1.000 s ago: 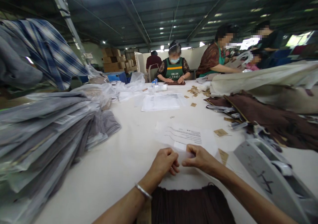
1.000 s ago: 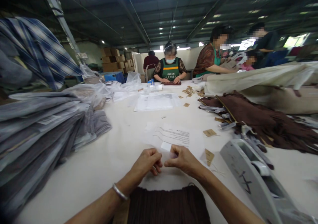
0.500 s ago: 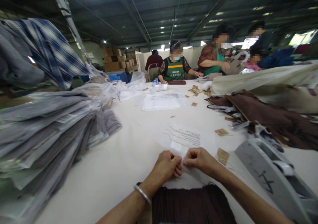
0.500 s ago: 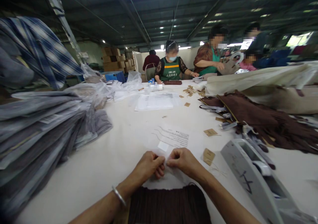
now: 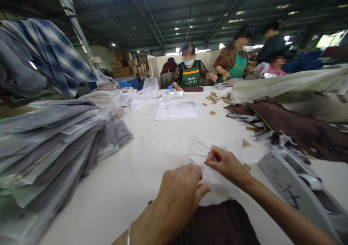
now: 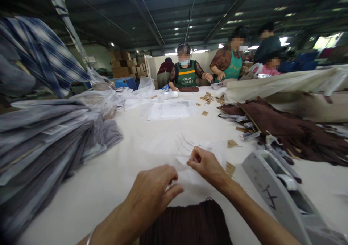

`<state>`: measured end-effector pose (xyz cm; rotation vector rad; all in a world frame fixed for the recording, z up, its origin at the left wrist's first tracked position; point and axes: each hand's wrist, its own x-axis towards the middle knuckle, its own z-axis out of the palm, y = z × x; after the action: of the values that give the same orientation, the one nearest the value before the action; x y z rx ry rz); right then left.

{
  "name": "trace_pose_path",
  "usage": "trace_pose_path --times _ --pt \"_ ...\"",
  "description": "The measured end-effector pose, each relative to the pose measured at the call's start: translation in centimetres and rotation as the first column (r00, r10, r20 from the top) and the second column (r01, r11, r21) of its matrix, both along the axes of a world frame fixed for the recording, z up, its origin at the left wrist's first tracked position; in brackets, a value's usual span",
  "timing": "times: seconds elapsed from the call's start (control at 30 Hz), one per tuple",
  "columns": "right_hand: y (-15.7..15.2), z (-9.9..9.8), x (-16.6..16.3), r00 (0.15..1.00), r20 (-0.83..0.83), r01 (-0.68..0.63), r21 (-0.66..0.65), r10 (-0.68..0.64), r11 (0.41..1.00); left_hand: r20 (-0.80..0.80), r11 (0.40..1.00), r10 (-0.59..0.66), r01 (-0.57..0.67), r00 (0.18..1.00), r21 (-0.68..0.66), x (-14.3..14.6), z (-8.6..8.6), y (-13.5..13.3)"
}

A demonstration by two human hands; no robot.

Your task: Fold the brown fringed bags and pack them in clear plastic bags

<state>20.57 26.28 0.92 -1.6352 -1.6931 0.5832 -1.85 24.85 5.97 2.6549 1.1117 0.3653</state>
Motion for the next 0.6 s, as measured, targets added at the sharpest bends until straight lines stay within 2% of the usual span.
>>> trace_pose_path --times 0.07,0.13,0.23,0.37,0.5,0.6 --pt "-0.4 0.4 -1.2 0.986 0.137 -0.098 0.012 0.096 0.995 -0.086 0.964 -0.034 0.056 0.996 0.259 1.3 0.7 0.9" --pt "-0.9 0.9 -2.2 0.949 0.274 -0.16 0.003 0.153 0.987 -0.205 0.93 0.002 0.073 0.979 0.361 2.1 0.1 2.4" --pt "-1.7 1.2 -2.6 0.87 0.465 -0.155 -0.052 0.162 0.986 -0.286 0.934 0.083 0.026 0.955 0.357 2.0 -1.7 4.2" --pt "-2.7 0.4 -1.3 0.756 0.649 -0.008 -0.121 0.085 0.993 -0.28 0.936 0.113 -0.008 0.953 0.351 -0.1 -3.0 4.2" --pt "-3.4 -0.3 1.0 0.678 0.734 0.128 -0.153 0.026 0.98 -0.258 0.947 0.182 -0.098 0.949 0.307 -3.3 -3.5 3.9" --pt "-3.9 -0.5 2.5 0.672 0.741 0.188 -0.169 -0.002 0.967 -0.179 0.937 0.285 -0.234 0.942 0.26 -5.7 -3.9 4.3"
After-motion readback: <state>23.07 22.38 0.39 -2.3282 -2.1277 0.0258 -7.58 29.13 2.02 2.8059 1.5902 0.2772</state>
